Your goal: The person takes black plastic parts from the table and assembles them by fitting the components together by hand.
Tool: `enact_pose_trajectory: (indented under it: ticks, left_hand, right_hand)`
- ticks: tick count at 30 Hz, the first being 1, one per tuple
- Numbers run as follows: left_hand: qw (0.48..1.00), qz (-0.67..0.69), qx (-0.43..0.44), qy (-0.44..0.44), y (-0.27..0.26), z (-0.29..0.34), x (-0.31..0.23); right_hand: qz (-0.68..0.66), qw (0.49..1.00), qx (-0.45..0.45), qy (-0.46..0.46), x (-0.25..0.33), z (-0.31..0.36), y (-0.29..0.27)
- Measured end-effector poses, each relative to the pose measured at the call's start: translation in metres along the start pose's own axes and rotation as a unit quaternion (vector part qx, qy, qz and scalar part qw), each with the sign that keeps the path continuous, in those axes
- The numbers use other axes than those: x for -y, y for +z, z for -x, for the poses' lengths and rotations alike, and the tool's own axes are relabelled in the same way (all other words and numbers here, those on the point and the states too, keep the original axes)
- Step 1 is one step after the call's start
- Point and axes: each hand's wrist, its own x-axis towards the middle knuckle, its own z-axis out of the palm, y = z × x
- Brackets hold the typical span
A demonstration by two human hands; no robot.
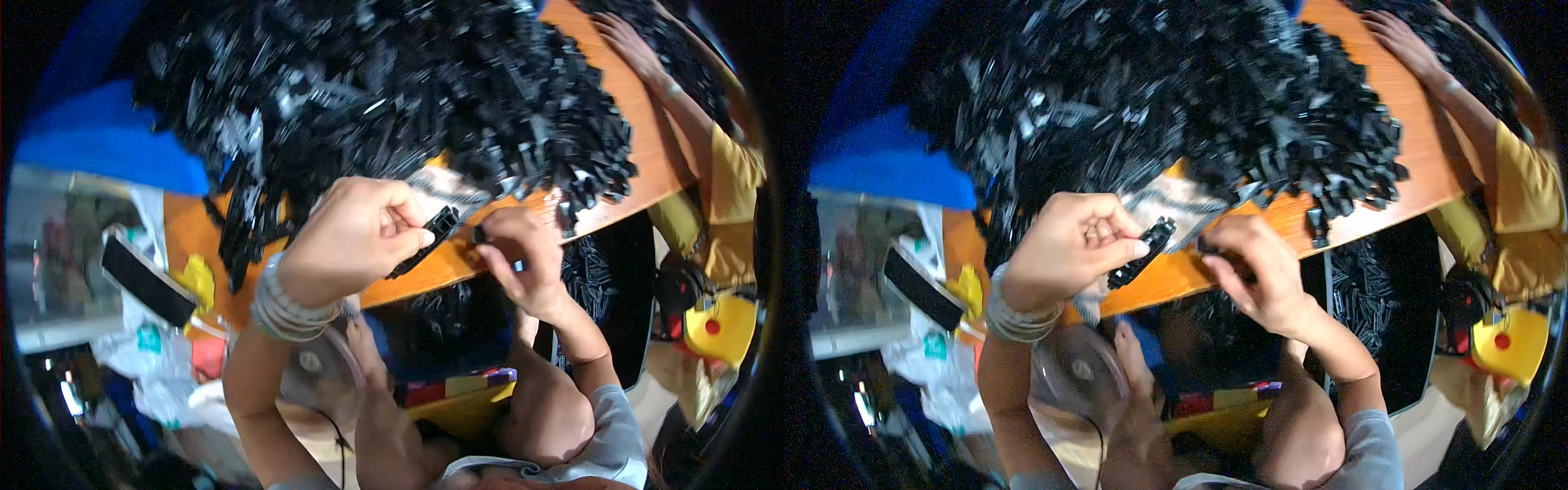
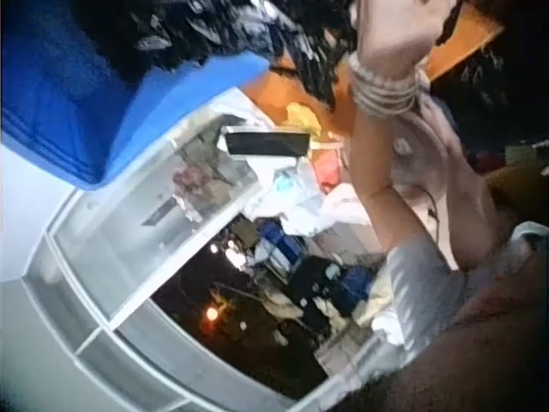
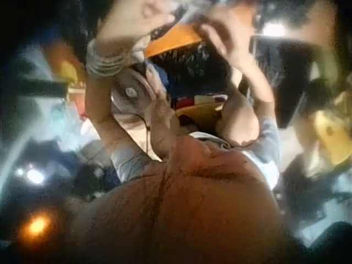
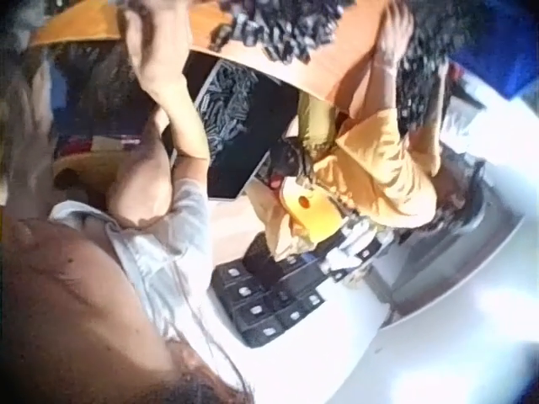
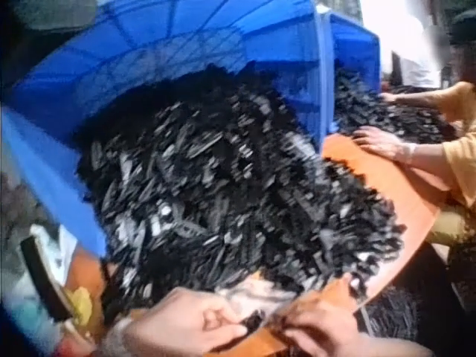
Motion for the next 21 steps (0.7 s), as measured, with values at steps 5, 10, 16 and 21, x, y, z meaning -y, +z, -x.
enact_pose_trajectory:
  ticks: [5,10,16,21]
  left_hand:
    - [0.992,0.03,-0.089,-0.086,-0.004,0.119,0.048]
    - [0.89,0.218,-0.214,-0.339,0.046,0.239,0.192]
    - [0.878,-0.283,-0.292,-0.253,0.126,0.274,0.266]
    - [0.848,-0.314,-0.427,0.032,0.097,0.18,0.12]
  right_hand:
    - [0.076,0.997,0.004,-0.011,-0.004,-0.001,-0.004]
    - [0.002,0.998,-0.045,0.045,-0.006,0.006,0.006]
    - [0.132,0.991,-0.026,-0.007,0.001,0.004,0.006]
    - [0.202,0.976,0.03,0.076,0.007,0.007,0.005]
